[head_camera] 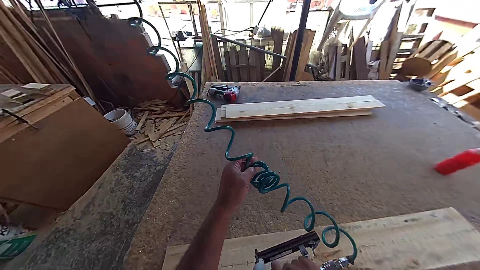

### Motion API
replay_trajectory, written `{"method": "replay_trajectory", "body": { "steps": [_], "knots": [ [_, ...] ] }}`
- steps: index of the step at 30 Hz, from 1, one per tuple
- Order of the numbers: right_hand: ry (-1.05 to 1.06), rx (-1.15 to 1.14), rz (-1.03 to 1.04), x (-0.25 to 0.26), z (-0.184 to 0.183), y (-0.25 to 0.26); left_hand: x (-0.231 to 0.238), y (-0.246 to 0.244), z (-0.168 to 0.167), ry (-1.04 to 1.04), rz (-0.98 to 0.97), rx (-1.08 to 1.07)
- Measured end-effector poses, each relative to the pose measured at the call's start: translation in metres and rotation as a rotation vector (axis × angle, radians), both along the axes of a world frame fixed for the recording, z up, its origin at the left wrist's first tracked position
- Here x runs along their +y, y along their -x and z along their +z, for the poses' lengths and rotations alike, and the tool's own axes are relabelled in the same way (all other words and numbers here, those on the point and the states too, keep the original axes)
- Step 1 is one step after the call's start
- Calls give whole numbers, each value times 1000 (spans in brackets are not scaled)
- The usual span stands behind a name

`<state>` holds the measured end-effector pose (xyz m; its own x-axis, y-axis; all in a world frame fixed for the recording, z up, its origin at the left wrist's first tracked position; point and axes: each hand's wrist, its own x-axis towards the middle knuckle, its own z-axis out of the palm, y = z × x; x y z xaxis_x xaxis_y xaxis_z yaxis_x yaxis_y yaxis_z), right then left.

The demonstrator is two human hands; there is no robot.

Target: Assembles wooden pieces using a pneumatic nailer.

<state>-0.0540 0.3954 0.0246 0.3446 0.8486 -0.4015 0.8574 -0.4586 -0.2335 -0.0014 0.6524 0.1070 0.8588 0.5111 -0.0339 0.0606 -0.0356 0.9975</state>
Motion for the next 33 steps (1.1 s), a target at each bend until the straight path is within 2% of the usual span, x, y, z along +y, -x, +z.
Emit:
{"method": "replay_trajectory", "body": {
  "steps": [5,8,10,13,17,20,23,29,33],
  "knots": [
    [126,101,-249,-19,8,-18,-22,51,-33,-142,-11,108],
    [118,118,-399,-38,14,-35,-27,76,-48,-369,9,152],
    [81,115,-501,-51,21,-45,-28,89,-63,-560,52,194],
    [-35,74,-649,-64,32,-54,-32,105,-84,-705,113,233],
    [-121,-82,-669,-62,41,-57,-48,114,-93,-856,147,347],
    [-267,-77,-650,-60,54,-53,-51,118,-100,-876,175,296],
    [-382,6,-723,-51,72,-46,-53,124,-101,-845,150,199],
    [-413,41,-757,-19,87,-52,-73,139,-97,-804,65,-129],
    [-487,139,-862,-7,91,-64,-69,153,-103,-785,-34,-109]
  ]
}}
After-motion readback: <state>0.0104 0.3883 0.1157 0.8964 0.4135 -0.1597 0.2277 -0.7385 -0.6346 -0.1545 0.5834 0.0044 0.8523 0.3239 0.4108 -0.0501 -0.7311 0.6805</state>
